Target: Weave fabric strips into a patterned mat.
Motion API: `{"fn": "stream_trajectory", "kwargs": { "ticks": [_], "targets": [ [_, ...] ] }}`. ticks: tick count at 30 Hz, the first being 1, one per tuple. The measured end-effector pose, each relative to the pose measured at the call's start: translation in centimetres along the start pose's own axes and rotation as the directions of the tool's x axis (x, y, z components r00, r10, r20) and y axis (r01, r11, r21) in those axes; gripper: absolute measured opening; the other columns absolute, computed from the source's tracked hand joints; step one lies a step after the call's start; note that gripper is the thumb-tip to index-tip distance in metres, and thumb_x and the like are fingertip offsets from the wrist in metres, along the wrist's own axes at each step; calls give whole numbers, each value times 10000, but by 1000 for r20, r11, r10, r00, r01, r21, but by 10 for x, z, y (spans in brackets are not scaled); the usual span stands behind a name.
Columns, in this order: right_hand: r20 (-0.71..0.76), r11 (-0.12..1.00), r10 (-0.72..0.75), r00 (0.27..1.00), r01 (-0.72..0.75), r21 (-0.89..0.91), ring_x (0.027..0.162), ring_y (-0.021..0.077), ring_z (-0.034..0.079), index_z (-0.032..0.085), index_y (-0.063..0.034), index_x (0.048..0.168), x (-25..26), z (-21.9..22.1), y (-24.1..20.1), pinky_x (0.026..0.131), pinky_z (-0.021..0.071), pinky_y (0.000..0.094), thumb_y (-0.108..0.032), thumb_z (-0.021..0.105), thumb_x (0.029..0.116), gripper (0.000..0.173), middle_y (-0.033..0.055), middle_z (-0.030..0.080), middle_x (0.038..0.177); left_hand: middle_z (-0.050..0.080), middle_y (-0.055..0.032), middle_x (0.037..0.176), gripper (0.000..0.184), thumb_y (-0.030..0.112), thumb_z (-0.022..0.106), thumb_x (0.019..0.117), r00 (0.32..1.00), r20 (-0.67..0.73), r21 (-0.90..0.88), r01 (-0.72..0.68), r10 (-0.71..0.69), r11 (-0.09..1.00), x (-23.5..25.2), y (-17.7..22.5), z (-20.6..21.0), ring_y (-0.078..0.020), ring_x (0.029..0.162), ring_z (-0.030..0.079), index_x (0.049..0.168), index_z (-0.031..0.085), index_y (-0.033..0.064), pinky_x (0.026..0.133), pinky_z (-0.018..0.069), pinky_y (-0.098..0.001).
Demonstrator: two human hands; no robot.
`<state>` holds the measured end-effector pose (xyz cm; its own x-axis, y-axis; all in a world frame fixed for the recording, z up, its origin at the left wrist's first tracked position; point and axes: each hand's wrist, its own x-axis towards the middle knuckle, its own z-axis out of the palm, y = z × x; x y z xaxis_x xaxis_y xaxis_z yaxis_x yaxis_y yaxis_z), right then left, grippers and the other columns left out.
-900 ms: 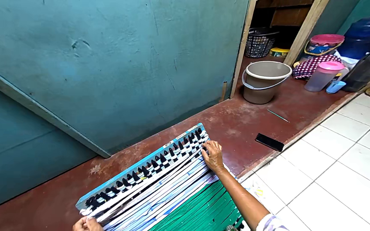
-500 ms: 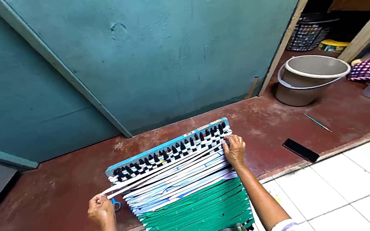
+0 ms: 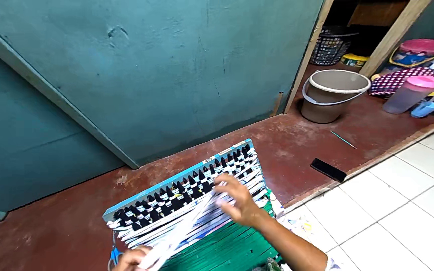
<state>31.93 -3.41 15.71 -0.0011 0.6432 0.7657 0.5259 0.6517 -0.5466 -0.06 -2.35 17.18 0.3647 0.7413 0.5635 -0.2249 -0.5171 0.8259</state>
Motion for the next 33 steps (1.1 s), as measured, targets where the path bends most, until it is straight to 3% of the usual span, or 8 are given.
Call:
{"fn": "stream_trajectory", "kwargs": {
  "ticks": [4, 8, 14, 20, 24, 27, 29, 33],
  "targets": [
    [312, 880, -245, 918, 75, 469, 1213, 319, 655, 672, 98, 1184, 3, 13, -73, 1051, 518, 402, -202, 593, 1025, 349, 268, 658, 1273, 726, 150, 958, 116, 295, 649, 1011, 983, 174, 198, -99, 64, 975, 14, 16, 64, 102, 930, 651, 1010, 701, 191, 847, 532, -119],
    [372, 930, -156, 915, 10, 368, 1147, 290, 694, 605, 127, 1255, -6, -3, -69, 959, 561, 366, -196, 585, 1030, 394, 271, 662, 1269, 685, -29, 839, 184, 204, 617, 993, 973, 187, 427, -205, 135, 881, 23, 15, 81, 19, 834, 654, 899, 619, 46, 765, 526, -118],
    [429, 978, -24, 903, -67, 196, 912, 286, 719, 668, 77, 1186, -27, -14, -46, 836, 576, 396, -239, 512, 1057, 375, 194, 728, 984, 679, -33, 847, 131, 165, 652, 956, 973, 186, 367, -195, 134, 910, 38, -11, 106, 6, 781, 636, 898, 681, 51, 701, 521, -107],
    [251, 999, -47, 967, 47, 6, 1245, 253, 563, 715, -117, 975, -44, -15, -23, 1057, 425, 406, -399, 421, 1089, 423, 94, 670, 1210, 680, -67, 795, 137, 134, 652, 942, 955, 270, 331, -209, 120, 920, 43, -23, 121, -30, 706, 627, 874, 678, 18, 658, 510, -122],
    [240, 976, -118, 964, 68, 207, 1481, 274, 395, 611, -84, 874, -49, -14, -15, 1228, 284, 437, -439, 311, 1115, 524, 152, 591, 1416, 676, -60, 843, 154, 154, 667, 945, 959, 266, 264, -168, 95, 950, 41, -27, 126, -11, 769, 627, 873, 675, 18, 686, 512, -110],
    [287, 922, -89, 954, -31, 387, 1027, 199, 678, 611, 25, 1001, -51, -13, -11, 940, 528, 309, -355, 346, 1126, 480, 187, 688, 1037, 660, -17, 873, 162, 207, 668, 953, 973, 194, 289, -179, 126, 940, 41, -37, 130, 19, 784, 614, 889, 683, 59, 688, 510, -93],
    [346, 877, 15, 938, -178, 447, 688, 112, 635, 586, 42, 1016, -55, -9, -8, 676, 538, 235, -321, 363, 1125, 440, 124, 636, 773, 669, 8, 858, 196, 250, 668, 959, 984, 135, 299, -151, 115, 942, 44, -51, 131, 33, 762, 610, 869, 692, 77, 673, 513, -96],
    [397, 892, 314, 862, -412, 189, 642, 186, 603, 621, 63, 1108, -54, -10, 14, 640, 527, 349, -214, 426, 1091, 339, 129, 609, 743, 664, 27, 789, 139, 109, 665, 896, 989, -12, 256, 145, -147, 956, 48, -90, 139, 53, 668, 575, 921, 704, -22, 617, 494, -112]
  ]
}}
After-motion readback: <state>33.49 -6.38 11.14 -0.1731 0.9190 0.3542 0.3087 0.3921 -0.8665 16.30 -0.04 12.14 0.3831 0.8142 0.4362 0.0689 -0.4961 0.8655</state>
